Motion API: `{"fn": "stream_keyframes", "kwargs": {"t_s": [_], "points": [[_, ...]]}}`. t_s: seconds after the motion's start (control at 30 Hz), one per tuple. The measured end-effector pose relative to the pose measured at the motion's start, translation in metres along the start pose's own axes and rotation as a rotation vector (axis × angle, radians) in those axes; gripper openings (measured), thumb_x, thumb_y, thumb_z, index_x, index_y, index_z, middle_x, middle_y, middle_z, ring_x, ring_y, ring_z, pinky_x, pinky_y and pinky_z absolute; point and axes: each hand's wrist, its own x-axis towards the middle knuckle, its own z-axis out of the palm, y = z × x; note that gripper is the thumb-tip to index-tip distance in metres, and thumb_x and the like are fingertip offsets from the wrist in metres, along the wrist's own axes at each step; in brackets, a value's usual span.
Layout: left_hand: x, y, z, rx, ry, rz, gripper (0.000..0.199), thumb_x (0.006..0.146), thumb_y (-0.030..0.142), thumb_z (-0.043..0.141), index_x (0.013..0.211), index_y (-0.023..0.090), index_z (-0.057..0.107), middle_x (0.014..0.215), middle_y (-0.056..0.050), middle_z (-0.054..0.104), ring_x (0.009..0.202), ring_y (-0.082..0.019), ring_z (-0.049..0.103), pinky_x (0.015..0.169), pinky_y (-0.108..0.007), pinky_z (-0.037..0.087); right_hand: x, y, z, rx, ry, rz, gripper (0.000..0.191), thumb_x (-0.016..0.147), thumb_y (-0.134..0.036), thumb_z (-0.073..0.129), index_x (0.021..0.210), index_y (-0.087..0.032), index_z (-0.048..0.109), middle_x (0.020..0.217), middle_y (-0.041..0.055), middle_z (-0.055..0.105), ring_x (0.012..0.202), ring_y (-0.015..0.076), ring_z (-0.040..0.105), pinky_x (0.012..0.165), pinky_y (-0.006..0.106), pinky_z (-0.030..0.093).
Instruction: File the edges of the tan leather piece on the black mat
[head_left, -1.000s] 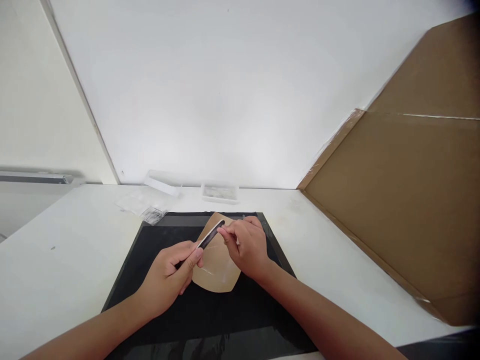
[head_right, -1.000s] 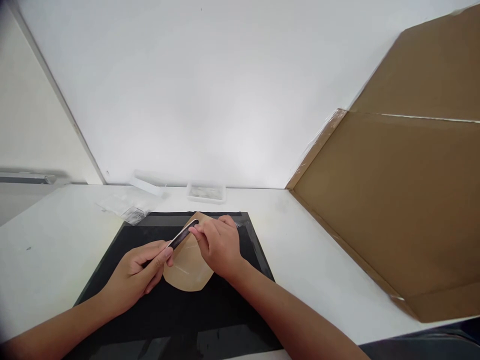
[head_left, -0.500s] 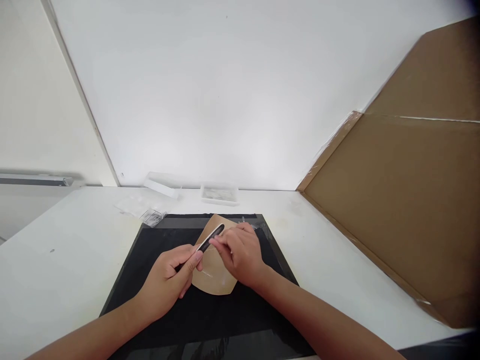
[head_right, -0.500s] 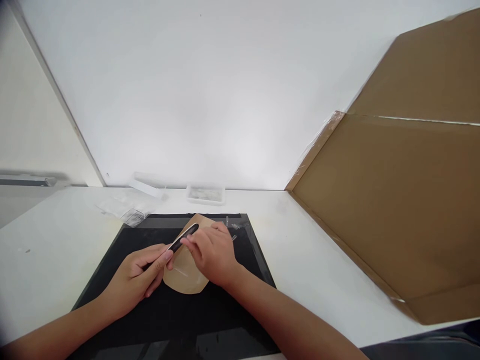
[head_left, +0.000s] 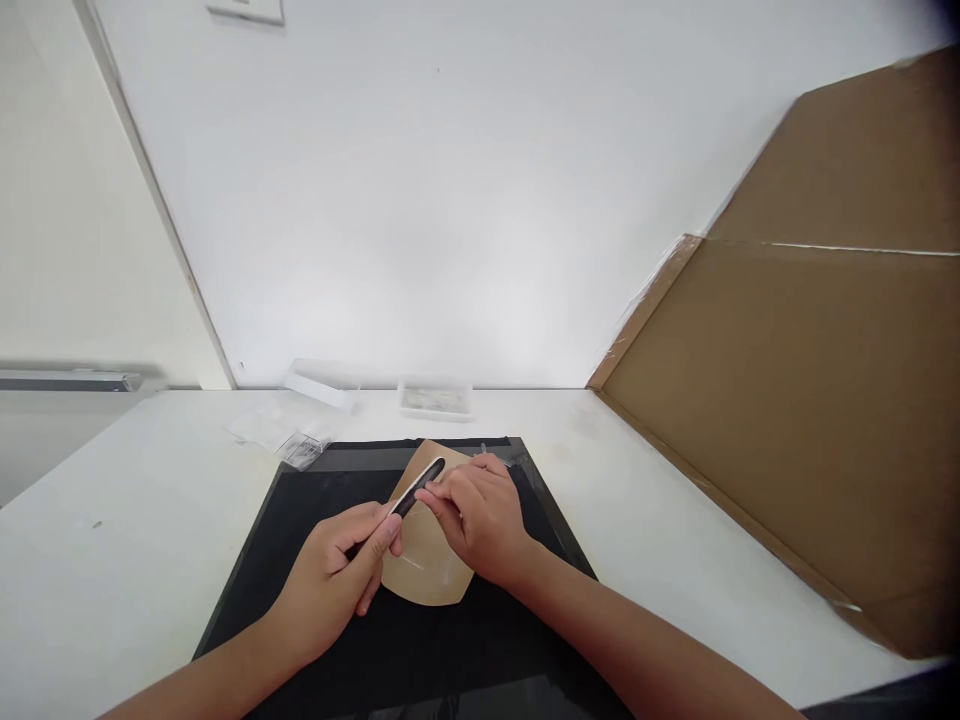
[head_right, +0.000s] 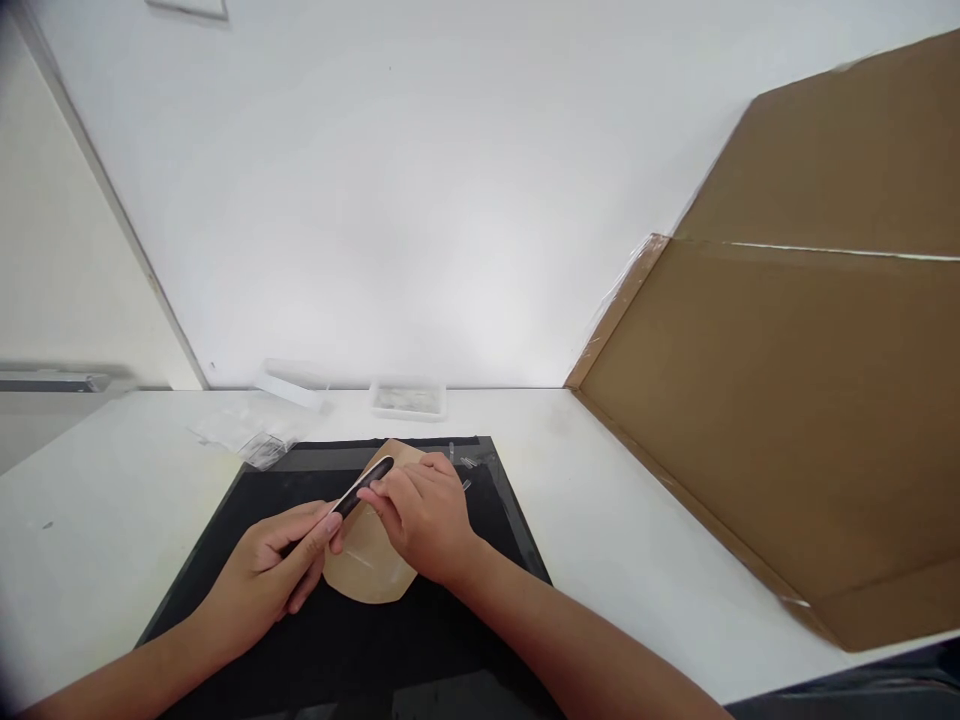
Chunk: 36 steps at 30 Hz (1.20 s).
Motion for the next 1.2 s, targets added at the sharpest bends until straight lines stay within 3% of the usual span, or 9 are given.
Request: {"fn": "stream_keyframes", "kwargs": {"t_s": [0.2,0.4,0.63,0.83,1.03,1.2], "points": [[-0.001,0.000,-0.001,-0.028,-0.002,0.019,0.042,0.103,0.052,0.048,0.080,0.020,0.062,0.046,0.009,0.042,0.035,-0.007,0.041,0.050,-0.021,0.041,0.004,0.011,-0.006,-0.070,0.077,0.112,0.023,0.101,-0.024,0.063,0.079,-0.020,0.055,0.064,-0.0047,0.064,0.053,0.0092,0.052,0.072,0.032,0.035],[0.000,-0.007,0.000,-0.021,-0.007,0.032,0.041,0.104,0.051,0.048,0.080,0.020,0.063,0.048,0.008,0.043,0.036,-0.007,0.042,0.051,-0.022,0.042,0.002,0.005,-0.005,0.002,-0.012,0.046,0.022,0.102,-0.025,0.061,0.082,-0.020,0.055,0.067,-0.0034,0.064,0.059,0.0109,0.056,0.071,0.032,0.035],[0.001,-0.008,0.001,-0.034,0.001,0.022,0.041,0.103,0.052,0.049,0.080,0.020,0.063,0.052,0.008,0.044,0.036,-0.007,0.043,0.050,-0.021,0.042,0.001,0.009,-0.006,-0.056,0.022,0.100,0.025,0.102,-0.026,0.061,0.079,-0.020,0.053,0.067,-0.0034,0.065,0.055,0.0098,0.050,0.070,0.033,0.034],[0.001,-0.010,0.001,-0.018,0.017,0.040,0.042,0.103,0.052,0.049,0.080,0.020,0.064,0.053,0.007,0.046,0.036,-0.007,0.043,0.050,-0.022,0.043,0.000,0.003,-0.003,-0.018,-0.037,0.005,0.023,0.103,-0.026,0.058,0.081,-0.020,0.055,0.066,-0.0030,0.065,0.059,0.0116,0.055,0.071,0.033,0.034],[-0.001,-0.010,0.000,-0.010,0.021,0.055,0.040,0.103,0.051,0.049,0.082,0.021,0.065,0.052,0.008,0.044,0.036,-0.007,0.043,0.051,-0.022,0.044,0.000,0.010,-0.004,-0.050,0.013,0.130,0.025,0.103,-0.027,0.058,0.080,-0.020,0.055,0.067,-0.0023,0.066,0.057,0.0112,0.054,0.072,0.033,0.034],[0.001,-0.009,0.001,-0.017,0.010,0.049,0.041,0.103,0.051,0.048,0.080,0.021,0.063,0.051,0.008,0.045,0.036,-0.007,0.044,0.051,-0.022,0.044,0.001,0.001,-0.003,0.001,-0.043,0.000,0.023,0.103,-0.025,0.058,0.080,-0.020,0.053,0.066,-0.0035,0.063,0.060,0.0122,0.058,0.073,0.033,0.034]]}}
